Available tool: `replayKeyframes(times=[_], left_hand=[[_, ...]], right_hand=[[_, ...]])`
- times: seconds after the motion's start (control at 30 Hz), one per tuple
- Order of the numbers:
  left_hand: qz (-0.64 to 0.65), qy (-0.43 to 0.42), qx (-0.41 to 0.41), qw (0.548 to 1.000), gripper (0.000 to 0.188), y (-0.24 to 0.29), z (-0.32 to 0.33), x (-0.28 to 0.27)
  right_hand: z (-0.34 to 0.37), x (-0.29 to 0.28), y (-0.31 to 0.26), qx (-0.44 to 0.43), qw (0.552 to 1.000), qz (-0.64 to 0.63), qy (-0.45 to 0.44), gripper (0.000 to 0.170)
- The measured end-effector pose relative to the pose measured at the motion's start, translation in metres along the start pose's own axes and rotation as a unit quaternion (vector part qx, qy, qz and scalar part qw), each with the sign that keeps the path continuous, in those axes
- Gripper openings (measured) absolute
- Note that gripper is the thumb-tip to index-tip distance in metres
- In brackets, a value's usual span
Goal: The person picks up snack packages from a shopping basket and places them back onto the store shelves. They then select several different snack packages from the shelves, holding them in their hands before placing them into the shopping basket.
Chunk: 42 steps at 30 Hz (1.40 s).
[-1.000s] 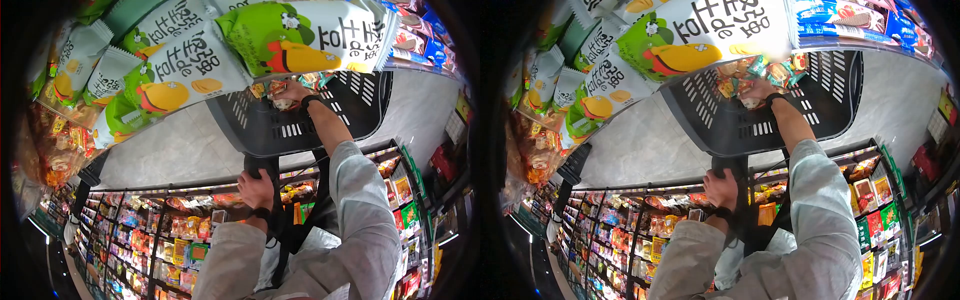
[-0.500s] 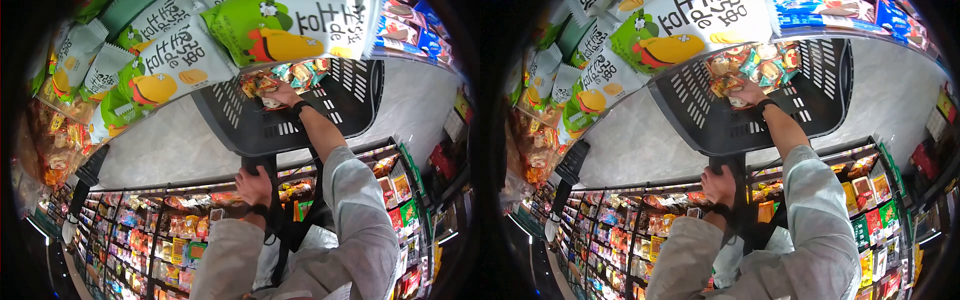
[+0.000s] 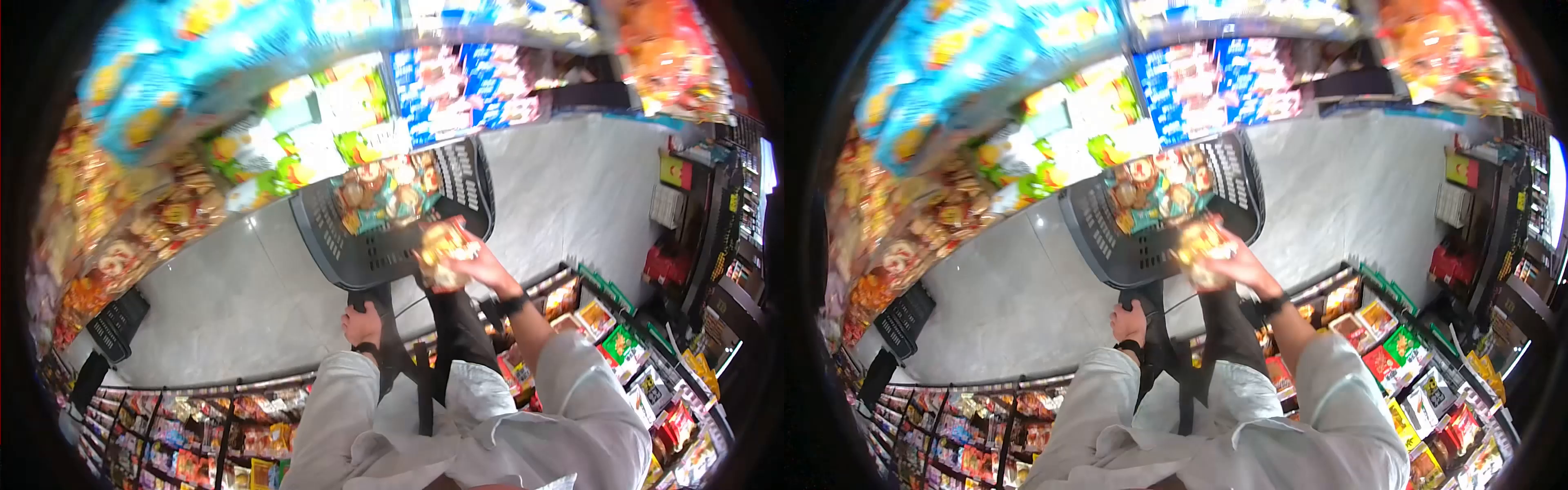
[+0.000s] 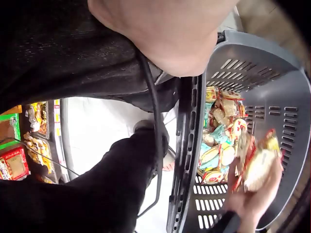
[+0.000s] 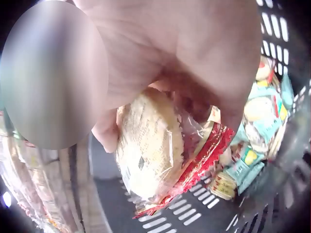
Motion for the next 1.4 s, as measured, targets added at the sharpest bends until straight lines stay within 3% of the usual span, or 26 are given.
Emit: replayKeyframes(times=[0.03, 0.1, 0.17, 0.23, 0.3, 0.43, 0.57, 0.63, 0.7, 0.8, 0.9, 0.93, 1.03, 1.13, 1.23, 1.33, 1.4], left_hand=[[-0.004, -0.013, -0.012, 1.0, 0.062, 0.0, 0.003, -0.007], [0.208, -0.054, 0.103, 0.971, 0.057, -0.032, -0.031, 0.009], [0.444, -0.06, 0.196, 0.872, 0.033, -0.035, -0.042, -0.021], [0.502, -0.127, 0.209, 0.829, 0.03, 0.002, -0.001, -0.121], [0.478, -0.155, 0.27, 0.821, 0.035, 0.016, 0.042, -0.196], [0.437, -0.172, 0.375, 0.8, 0.038, 0.028, 0.139, -0.3], [0.417, -0.185, 0.44, 0.773, 0.053, 0.013, 0.215, -0.289], [0.479, -0.282, 0.393, 0.732, 0.057, 0.008, 0.275, -0.292], [0.46, -0.254, 0.477, 0.704, 0.058, -0.002, 0.305, -0.27], [0.466, -0.25, 0.46, 0.713, 0.061, -0.03, 0.335, -0.247], [0.382, -0.309, 0.467, 0.735, 0.062, -0.052, 0.357, -0.234], [0.387, -0.325, 0.471, 0.723, 0.066, -0.056, 0.364, -0.233], [0.318, -0.286, 0.531, 0.732, 0.066, -0.063, 0.373, -0.231], [0.375, -0.332, 0.464, 0.731, 0.067, -0.071, 0.376, -0.232], [0.428, -0.332, 0.428, 0.724, 0.067, -0.09, 0.363, -0.226], [0.505, -0.331, 0.388, 0.696, 0.061, -0.114, 0.353, -0.225], [0.55, -0.316, 0.373, 0.677, 0.059, -0.137, 0.344, -0.231]], right_hand=[[0.043, 0.011, -0.021, 0.012, 1.0, -0.017, 0.008, 0.068], [0.117, 0.026, -0.042, 0.055, 0.997, -0.031, 0.042, 0.064], [0.172, 0.036, -0.048, 0.057, 0.995, -0.014, 0.077, 0.062], [0.211, 0.049, -0.044, 0.024, 0.997, -0.015, 0.078, 0.058], [0.246, 0.076, -0.051, 0.012, 0.998, -0.03, 0.062, 0.057], [0.274, 0.131, -0.046, -0.017, 0.999, -0.033, -0.024, 0.063], [0.293, 0.186, -0.045, -0.05, 0.985, 0.046, -0.159, 0.07], [0.315, 0.206, -0.043, -0.049, 0.965, 0.105, -0.236, 0.073], [0.325, 0.209, -0.024, -0.077, 0.95, 0.171, -0.249, 0.074], [0.335, 0.199, 0.013, -0.079, 0.935, 0.215, -0.269, 0.074], [0.366, 0.197, 0.025, -0.051, 0.923, 0.253, -0.284, 0.077], [0.376, 0.199, 0.024, -0.039, 0.918, 0.272, -0.287, 0.078], [0.384, 0.202, 0.037, -0.01, 0.924, 0.249, -0.289, 0.082], [0.384, 0.21, 0.041, 0.003, 0.925, 0.235, -0.298, 0.083], [0.388, 0.228, 0.037, -0.1, 0.911, 0.302, -0.262, 0.066], [0.372, 0.24, 0.054, -0.027, 0.905, 0.345, -0.249, 0.073], [0.373, 0.263, 0.052, 0.006, 0.91, 0.326, -0.255, 0.066]])
Point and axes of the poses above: each hand's wrist, its own z-axis away from the middle knuckle, its own x-axis out of the palm, y = z × x, the point moved 3 cm from there along -z, towards the middle knuckle, and after that the axes turned 11 degrees about x, right-handed, at the moved point
